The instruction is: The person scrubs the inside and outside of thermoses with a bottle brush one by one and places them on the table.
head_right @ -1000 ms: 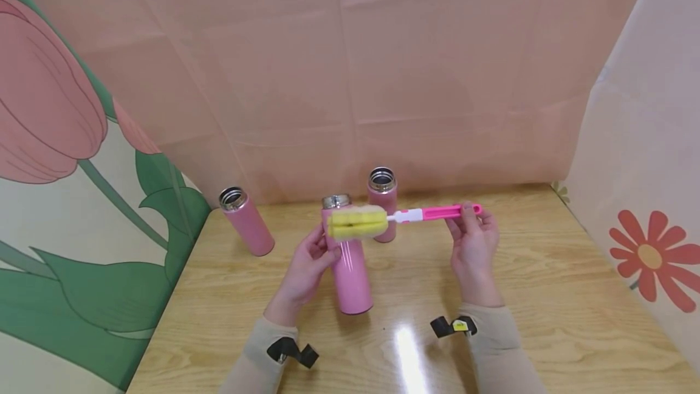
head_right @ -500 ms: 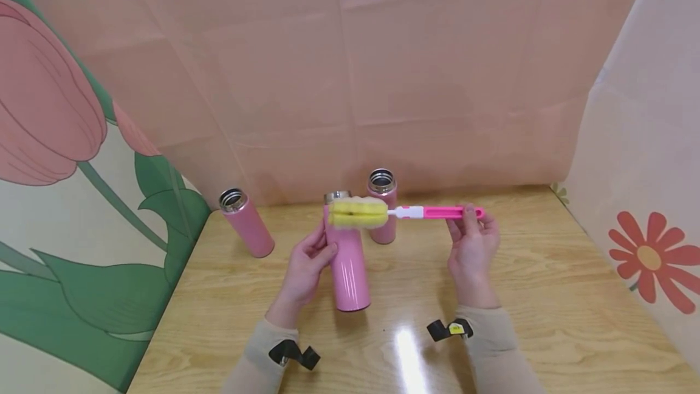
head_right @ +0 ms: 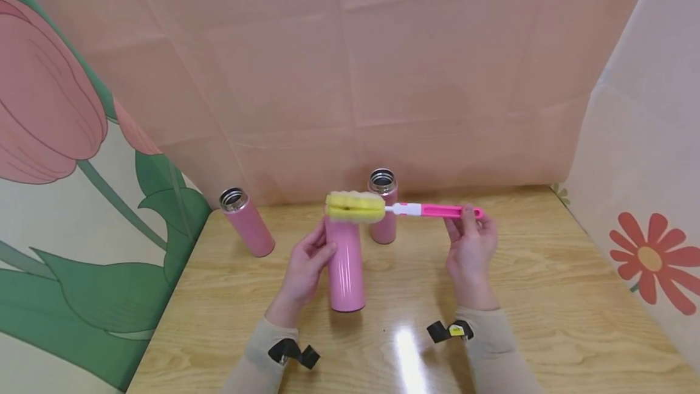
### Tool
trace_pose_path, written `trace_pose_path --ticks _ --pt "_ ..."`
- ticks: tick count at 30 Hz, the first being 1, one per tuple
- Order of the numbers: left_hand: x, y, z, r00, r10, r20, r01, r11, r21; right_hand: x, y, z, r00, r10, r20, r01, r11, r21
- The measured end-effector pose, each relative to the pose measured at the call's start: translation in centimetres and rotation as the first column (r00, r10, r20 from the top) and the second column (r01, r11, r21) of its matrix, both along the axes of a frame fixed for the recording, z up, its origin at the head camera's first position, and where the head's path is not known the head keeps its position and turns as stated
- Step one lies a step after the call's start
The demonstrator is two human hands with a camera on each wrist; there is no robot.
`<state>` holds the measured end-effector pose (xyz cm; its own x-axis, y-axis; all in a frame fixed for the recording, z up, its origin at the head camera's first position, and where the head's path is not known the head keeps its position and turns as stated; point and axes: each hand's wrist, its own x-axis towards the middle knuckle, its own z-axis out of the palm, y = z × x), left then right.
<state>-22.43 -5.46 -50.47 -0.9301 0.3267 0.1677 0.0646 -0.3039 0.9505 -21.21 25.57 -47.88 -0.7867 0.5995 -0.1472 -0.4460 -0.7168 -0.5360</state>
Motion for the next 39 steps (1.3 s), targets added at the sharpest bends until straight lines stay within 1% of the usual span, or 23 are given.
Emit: trace_pose_path --ticks 3,6,8,11,14,17,19,21,24,26,29,32,34,36,37,38,39 --pt "0.0 0.0 0.2 1.0 -0.002 0.014 0.002 1.0 0.024 0.0 0.4 -0.1 0.998 0.055 0.033 -0.057 0.997 0.051" --pt "0.0 -0.2 0.3 0.999 -0.007 0.042 0.005 0.999 0.052 0.0 0.8 -0.3 0.992 0.111 0.058 -0.117 0.988 0.097" --pt "0.1 -0.3 0.4 0.998 -0.012 0.056 0.009 0.998 0.058 0.0 1.1 -0.5 0.985 0.164 0.056 -0.169 0.978 0.118" --pt "0.2 -0.5 0.4 0.997 -0.013 0.071 0.008 0.998 0.064 0.3 1.4 -0.8 0.97 0.239 0.049 -0.244 0.954 0.177" --pt "0.2 -0.6 0.5 0.997 -0.004 0.079 -0.001 0.997 0.071 0.4 1.5 -0.9 0.953 0.3 0.051 -0.303 0.921 0.244" --pt "0.1 -0.7 0.5 0.996 0.006 0.084 -0.014 0.996 0.094 0.5 1.5 -1.1 0.938 0.341 0.057 -0.342 0.894 0.29" --pt "0.1 -0.7 0.5 0.997 0.01 0.083 -0.019 0.994 0.11 0.5 1.7 -1.2 0.926 0.371 0.076 -0.374 0.867 0.33" --pt "0.0 -0.7 0.4 0.997 0.012 0.081 -0.022 0.992 0.127 0.5 1.8 -1.3 0.91 0.402 0.095 -0.407 0.832 0.376" --pt "-0.1 -0.8 0.4 0.997 0.016 0.077 -0.027 0.99 0.142 0.6 2.1 -1.4 0.886 0.443 0.134 -0.453 0.77 0.449" --pt "-0.2 -0.8 0.4 0.997 0.015 0.078 -0.026 0.988 0.15 0.6 2.3 -1.5 0.874 0.465 0.144 -0.473 0.741 0.477" --pt "-0.2 -0.8 0.4 0.997 0.013 0.081 -0.025 0.987 0.158 0.6 2.4 -1.7 0.862 0.486 0.142 -0.487 0.72 0.494" --pt "-0.1 -0.8 0.4 0.996 0.012 0.086 -0.026 0.987 0.16 0.6 2.5 -1.7 0.856 0.499 0.134 -0.495 0.717 0.491" --pt "-0.1 -0.8 0.4 0.997 0.007 0.081 -0.02 0.987 0.16 0.5 2.5 -1.7 0.859 0.493 0.14 -0.494 0.721 0.486" --pt "-0.1 -0.7 0.4 0.997 -0.002 0.079 -0.011 0.987 0.163 0.5 2.4 -1.6 0.865 0.482 0.137 -0.487 0.744 0.457" --pt "-0.1 -0.7 0.4 0.997 -0.007 0.077 -0.005 0.987 0.163 0.5 2.3 -1.6 0.872 0.472 0.134 -0.479 0.762 0.436" --pt "0.0 -0.7 0.4 0.997 -0.014 0.074 0.002 0.987 0.162 0.5 2.2 -1.5 0.88 0.457 0.13 -0.467 0.783 0.412" --pt "0.0 -0.7 0.4 0.997 -0.022 0.072 0.01 0.987 0.162 0.5 2.1 -1.4 0.89 0.44 0.115 -0.449 0.809 0.379"
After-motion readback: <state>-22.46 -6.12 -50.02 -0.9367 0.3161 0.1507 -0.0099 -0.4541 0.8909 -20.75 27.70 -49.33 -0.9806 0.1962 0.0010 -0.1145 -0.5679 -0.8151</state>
